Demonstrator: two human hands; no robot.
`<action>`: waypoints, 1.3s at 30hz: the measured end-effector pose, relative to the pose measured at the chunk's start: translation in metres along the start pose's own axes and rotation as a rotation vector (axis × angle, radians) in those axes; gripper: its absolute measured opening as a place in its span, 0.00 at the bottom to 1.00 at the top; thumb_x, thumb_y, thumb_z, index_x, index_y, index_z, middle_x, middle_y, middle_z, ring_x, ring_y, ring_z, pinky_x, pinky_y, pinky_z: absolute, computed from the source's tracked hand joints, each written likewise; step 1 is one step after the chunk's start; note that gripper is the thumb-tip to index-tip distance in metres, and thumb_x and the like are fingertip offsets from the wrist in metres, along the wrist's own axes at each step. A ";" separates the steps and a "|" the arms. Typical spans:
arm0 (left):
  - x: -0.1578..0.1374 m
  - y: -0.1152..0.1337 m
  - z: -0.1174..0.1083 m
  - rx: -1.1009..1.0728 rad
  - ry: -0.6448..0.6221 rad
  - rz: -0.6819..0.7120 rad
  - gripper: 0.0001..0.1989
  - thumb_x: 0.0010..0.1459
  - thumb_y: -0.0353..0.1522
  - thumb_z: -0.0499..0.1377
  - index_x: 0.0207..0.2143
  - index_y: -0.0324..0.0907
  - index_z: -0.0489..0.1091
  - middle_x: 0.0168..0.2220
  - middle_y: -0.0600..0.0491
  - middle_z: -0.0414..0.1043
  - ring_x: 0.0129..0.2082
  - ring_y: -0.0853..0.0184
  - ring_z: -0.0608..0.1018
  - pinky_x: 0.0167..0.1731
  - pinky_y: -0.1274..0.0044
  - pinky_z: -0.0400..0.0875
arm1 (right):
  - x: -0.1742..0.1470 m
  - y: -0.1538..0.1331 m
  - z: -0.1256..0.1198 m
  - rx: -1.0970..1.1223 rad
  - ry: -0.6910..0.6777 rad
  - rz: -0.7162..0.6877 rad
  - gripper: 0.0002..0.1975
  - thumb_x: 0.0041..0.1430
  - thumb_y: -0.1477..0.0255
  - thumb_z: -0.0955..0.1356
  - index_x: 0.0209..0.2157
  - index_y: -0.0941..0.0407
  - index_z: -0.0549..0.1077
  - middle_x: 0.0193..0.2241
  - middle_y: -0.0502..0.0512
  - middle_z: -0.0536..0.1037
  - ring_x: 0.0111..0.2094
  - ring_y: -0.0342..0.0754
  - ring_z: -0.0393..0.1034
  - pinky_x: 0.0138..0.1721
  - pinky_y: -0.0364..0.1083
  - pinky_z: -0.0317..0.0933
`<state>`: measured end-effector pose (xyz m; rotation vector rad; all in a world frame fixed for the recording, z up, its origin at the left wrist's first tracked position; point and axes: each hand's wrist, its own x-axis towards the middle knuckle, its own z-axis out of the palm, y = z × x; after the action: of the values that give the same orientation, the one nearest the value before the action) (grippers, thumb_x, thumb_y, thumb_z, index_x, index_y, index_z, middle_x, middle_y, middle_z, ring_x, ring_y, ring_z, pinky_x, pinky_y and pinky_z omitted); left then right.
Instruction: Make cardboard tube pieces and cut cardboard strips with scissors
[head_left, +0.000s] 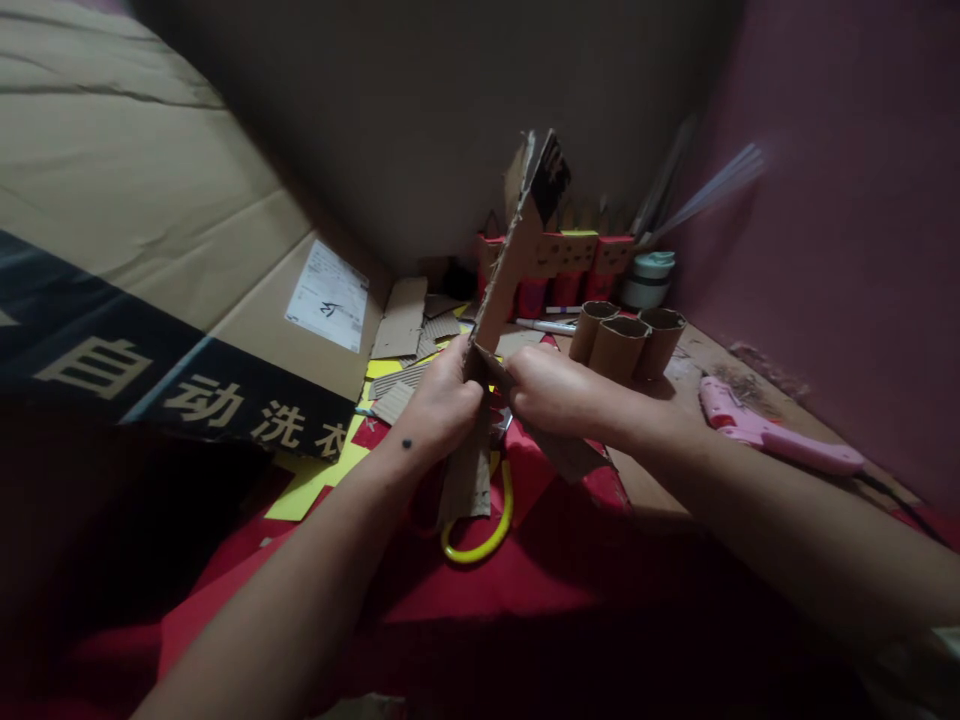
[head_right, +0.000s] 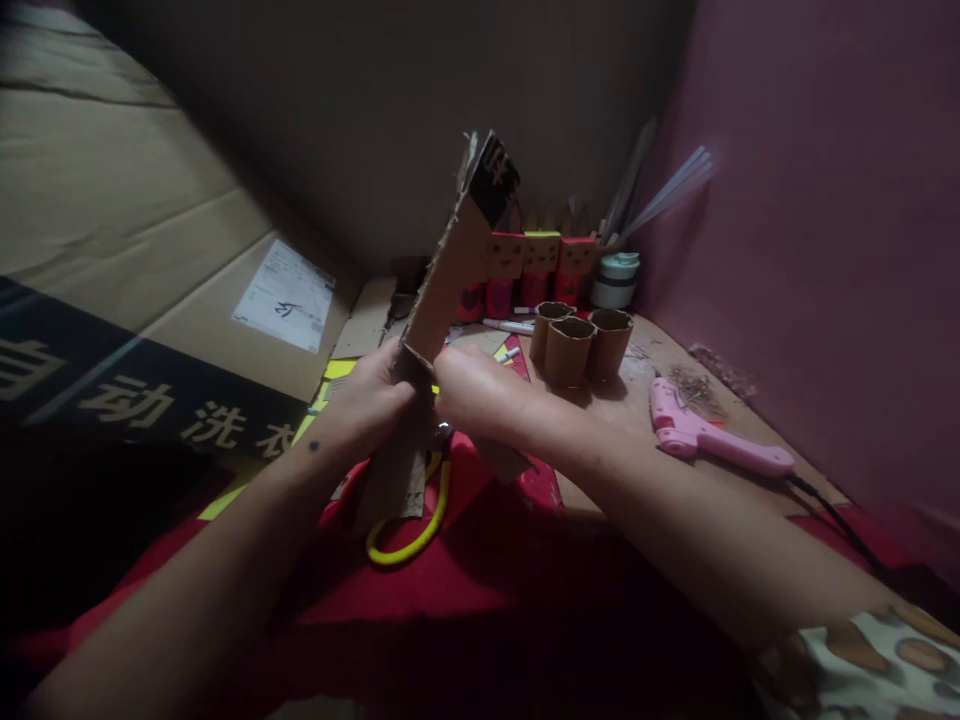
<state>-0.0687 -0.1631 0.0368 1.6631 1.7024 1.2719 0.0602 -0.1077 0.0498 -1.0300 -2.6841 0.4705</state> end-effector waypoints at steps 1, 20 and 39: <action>-0.001 0.001 0.000 0.047 0.000 -0.010 0.13 0.42 0.20 0.50 0.32 0.40 0.65 0.29 0.55 0.69 0.32 0.66 0.72 0.35 0.73 0.69 | 0.000 0.001 0.000 0.030 0.004 -0.005 0.08 0.47 0.80 0.62 0.26 0.60 0.73 0.22 0.55 0.72 0.21 0.42 0.59 0.22 0.43 0.48; -0.007 0.016 0.000 0.097 -0.200 -0.030 0.11 0.46 0.24 0.50 0.29 0.40 0.71 0.24 0.54 0.70 0.30 0.63 0.71 0.32 0.74 0.67 | 0.008 -0.009 0.005 -0.017 0.131 -0.003 0.10 0.54 0.81 0.60 0.28 0.62 0.72 0.25 0.59 0.73 0.25 0.44 0.61 0.26 0.44 0.48; -0.013 0.027 -0.002 0.361 -0.105 0.008 0.09 0.51 0.28 0.46 0.33 0.39 0.64 0.30 0.48 0.70 0.33 0.60 0.71 0.35 0.70 0.65 | -0.020 -0.016 -0.008 0.069 0.191 -0.039 0.17 0.53 0.78 0.60 0.46 0.62 0.67 0.31 0.61 0.76 0.28 0.47 0.65 0.26 0.44 0.49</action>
<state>-0.0533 -0.1803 0.0565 1.8987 1.9466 0.8984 0.0672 -0.1306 0.0611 -0.9512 -2.4970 0.4309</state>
